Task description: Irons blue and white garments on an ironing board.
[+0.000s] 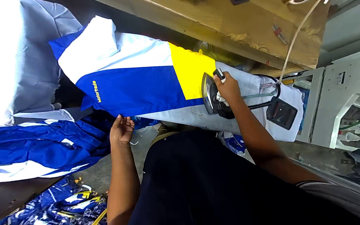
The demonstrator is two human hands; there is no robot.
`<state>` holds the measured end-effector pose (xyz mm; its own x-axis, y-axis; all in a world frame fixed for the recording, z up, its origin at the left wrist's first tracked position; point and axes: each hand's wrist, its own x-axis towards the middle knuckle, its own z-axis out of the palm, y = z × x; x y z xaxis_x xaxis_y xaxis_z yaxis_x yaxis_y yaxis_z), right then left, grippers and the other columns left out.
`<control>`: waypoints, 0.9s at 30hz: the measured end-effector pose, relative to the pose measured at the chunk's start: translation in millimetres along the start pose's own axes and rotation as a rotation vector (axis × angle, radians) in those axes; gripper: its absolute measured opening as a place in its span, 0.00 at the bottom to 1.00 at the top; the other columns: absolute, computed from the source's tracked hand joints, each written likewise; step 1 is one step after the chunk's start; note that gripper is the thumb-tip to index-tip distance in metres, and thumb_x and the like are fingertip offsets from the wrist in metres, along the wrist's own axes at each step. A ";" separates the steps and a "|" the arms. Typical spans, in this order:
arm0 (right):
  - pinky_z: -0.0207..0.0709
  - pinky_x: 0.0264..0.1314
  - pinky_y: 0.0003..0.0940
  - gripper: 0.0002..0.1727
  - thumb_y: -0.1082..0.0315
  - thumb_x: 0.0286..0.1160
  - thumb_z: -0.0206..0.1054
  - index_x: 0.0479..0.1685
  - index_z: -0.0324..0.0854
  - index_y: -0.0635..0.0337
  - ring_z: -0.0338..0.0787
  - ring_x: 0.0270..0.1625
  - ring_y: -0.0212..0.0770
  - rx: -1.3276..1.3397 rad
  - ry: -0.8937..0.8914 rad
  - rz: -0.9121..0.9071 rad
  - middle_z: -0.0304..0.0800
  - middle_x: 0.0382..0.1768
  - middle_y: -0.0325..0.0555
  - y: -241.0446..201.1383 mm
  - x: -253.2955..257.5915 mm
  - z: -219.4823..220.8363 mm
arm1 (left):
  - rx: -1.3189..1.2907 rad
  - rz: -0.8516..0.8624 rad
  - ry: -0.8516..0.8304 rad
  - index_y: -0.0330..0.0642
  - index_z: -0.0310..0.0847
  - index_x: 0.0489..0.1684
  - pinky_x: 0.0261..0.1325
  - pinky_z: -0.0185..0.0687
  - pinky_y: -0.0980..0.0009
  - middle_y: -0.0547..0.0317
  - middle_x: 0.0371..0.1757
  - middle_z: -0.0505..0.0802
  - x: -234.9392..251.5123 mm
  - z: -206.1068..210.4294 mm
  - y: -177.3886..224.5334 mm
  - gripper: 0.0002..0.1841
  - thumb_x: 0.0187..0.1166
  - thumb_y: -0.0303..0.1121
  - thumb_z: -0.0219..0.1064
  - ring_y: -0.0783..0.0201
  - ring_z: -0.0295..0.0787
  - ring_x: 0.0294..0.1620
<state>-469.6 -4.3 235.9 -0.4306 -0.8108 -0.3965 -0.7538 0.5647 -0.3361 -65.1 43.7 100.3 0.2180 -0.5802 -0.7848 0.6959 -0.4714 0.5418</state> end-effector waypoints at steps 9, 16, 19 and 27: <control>0.76 0.68 0.66 0.35 0.40 0.89 0.55 0.80 0.74 0.59 0.87 0.68 0.64 0.011 0.031 -0.005 0.89 0.63 0.64 -41.9 38.8 -4.9 | -0.002 0.024 -0.019 0.52 0.72 0.42 0.44 0.86 0.75 0.68 0.32 0.86 4.1 -3.2 4.6 0.08 0.93 0.39 0.52 0.73 0.86 0.33; 0.80 0.55 0.70 0.32 0.42 0.90 0.55 0.78 0.74 0.57 0.92 0.54 0.68 -0.034 -0.096 -0.080 0.92 0.50 0.66 -10.5 -31.2 18.1 | -0.017 0.011 -0.001 0.54 0.71 0.40 0.42 0.86 0.76 0.69 0.30 0.84 5.0 -6.6 6.5 0.07 0.92 0.38 0.53 0.74 0.85 0.30; 0.81 0.52 0.68 0.31 0.43 0.90 0.57 0.78 0.74 0.58 0.93 0.50 0.67 -0.056 -0.141 -0.114 0.92 0.47 0.65 7.1 -62.7 29.1 | -0.067 -0.014 -0.008 0.53 0.72 0.38 0.40 0.86 0.77 0.69 0.27 0.85 2.7 -6.7 3.9 0.10 0.93 0.38 0.50 0.74 0.86 0.28; 0.81 0.57 0.65 0.31 0.42 0.90 0.56 0.78 0.75 0.54 0.93 0.56 0.63 -0.080 -0.160 -0.170 0.93 0.50 0.62 -60.0 -37.2 38.1 | -0.079 -0.013 -0.009 0.52 0.72 0.38 0.40 0.86 0.76 0.68 0.27 0.86 0.0 -2.6 10.0 0.10 0.92 0.37 0.51 0.74 0.86 0.28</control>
<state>-389.4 -2.2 238.2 -0.2148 -0.8550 -0.4721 -0.8482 0.4029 -0.3438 -56.3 40.7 105.0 0.2031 -0.5805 -0.7885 0.7504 -0.4251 0.5062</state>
